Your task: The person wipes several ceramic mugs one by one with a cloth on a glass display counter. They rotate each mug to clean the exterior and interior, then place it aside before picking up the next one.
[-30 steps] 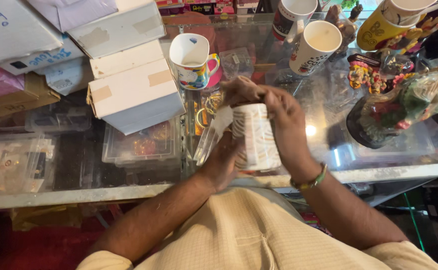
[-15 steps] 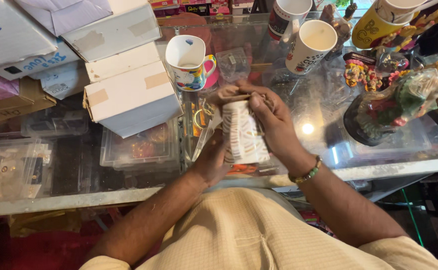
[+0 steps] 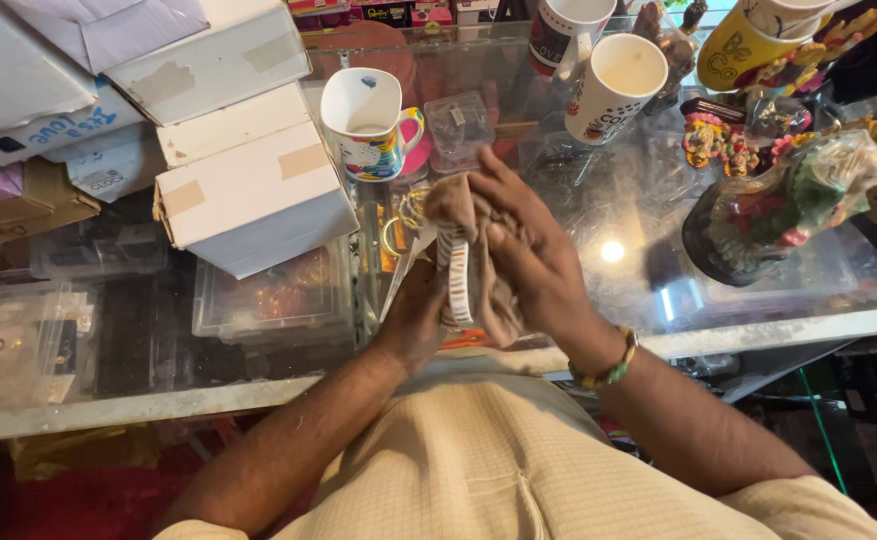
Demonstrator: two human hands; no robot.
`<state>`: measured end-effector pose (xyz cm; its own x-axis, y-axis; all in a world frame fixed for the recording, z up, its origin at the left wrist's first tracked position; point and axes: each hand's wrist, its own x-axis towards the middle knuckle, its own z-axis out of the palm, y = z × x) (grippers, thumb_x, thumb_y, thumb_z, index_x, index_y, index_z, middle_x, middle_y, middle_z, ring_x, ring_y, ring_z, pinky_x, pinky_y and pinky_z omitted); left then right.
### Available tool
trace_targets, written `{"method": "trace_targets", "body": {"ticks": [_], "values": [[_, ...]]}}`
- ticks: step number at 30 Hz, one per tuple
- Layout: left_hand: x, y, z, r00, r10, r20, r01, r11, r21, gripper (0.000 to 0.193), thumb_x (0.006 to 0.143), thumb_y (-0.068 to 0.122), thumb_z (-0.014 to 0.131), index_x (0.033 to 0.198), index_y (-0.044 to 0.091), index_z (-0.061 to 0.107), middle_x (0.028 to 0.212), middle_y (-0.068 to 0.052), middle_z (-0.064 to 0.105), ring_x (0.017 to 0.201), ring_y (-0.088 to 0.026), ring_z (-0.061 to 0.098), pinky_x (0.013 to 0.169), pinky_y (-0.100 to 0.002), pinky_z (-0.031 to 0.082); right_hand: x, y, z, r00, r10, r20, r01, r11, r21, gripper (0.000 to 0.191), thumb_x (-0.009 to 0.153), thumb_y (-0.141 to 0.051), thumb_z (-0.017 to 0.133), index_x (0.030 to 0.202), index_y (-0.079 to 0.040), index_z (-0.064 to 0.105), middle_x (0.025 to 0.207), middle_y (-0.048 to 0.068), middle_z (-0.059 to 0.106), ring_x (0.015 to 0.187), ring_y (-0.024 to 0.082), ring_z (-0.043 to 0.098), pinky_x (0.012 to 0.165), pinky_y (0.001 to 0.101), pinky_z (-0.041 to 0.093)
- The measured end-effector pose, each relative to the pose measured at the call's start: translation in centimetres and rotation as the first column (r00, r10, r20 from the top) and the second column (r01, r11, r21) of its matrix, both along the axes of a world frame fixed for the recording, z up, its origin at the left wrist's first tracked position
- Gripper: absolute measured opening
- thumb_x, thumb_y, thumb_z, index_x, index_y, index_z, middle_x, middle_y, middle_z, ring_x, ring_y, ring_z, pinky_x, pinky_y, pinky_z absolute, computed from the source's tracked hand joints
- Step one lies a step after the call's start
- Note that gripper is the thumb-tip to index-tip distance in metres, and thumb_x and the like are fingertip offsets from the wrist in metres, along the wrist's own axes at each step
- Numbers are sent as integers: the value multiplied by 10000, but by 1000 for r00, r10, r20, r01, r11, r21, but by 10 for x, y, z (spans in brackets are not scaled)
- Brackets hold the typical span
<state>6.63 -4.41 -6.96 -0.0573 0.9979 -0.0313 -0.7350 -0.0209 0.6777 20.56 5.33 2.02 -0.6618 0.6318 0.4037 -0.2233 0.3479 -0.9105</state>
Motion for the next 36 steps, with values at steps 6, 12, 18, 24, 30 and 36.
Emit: {"method": "trace_targets", "body": {"ticks": [6,12,18,24,30,36], "values": [[2,0,-6,982,105,-158,-107,994,-1,457,1052,363,580,1319,-8,585,1130,-101,711,987,-173,674,875,-346,564,-2,-9,-23,670,-398,626,315,917,246,551,1044,-267,448,1554,-61,425,1348,147,635,1241,287,597,1078,397,478],[-1,-3,14,812,62,-580,-223,952,-210,563,1058,468,468,1181,-23,714,987,-97,765,878,-146,702,771,-259,554,19,-36,-49,972,-198,-129,122,887,-446,560,1055,-129,479,1578,4,330,1496,152,512,1369,238,504,1166,380,393],[-7,-6,48,910,-149,-387,140,989,-49,503,998,313,616,1400,26,525,1192,-84,667,1079,-149,651,944,-338,539,26,-23,-29,947,-316,57,271,881,389,436,1104,-157,465,1499,28,465,1512,176,540,1429,257,528,1215,377,402],[-16,-11,55,868,-189,-460,250,965,75,679,865,66,748,1472,16,447,1341,-81,622,1201,-146,627,1061,-340,528,15,4,-16,1000,-11,15,16,907,-422,357,1104,-185,487,1379,34,547,1216,106,676,1089,150,642,961,293,521],[-16,4,34,970,-56,-237,48,998,-37,610,911,178,741,1443,4,499,1262,-97,667,1092,-191,657,904,-366,547,11,20,-24,994,-109,31,109,847,-521,329,1115,-168,493,1361,44,546,1139,84,672,1016,138,642,901,293,539],[-17,11,28,965,231,-121,-243,965,-98,640,902,239,786,1424,-12,513,1260,-124,698,1140,-216,685,1014,-371,571,32,-42,-46,891,-245,382,258,966,17,497,980,-42,436,1476,-15,424,1154,104,660,934,150,645,801,311,551]]}}
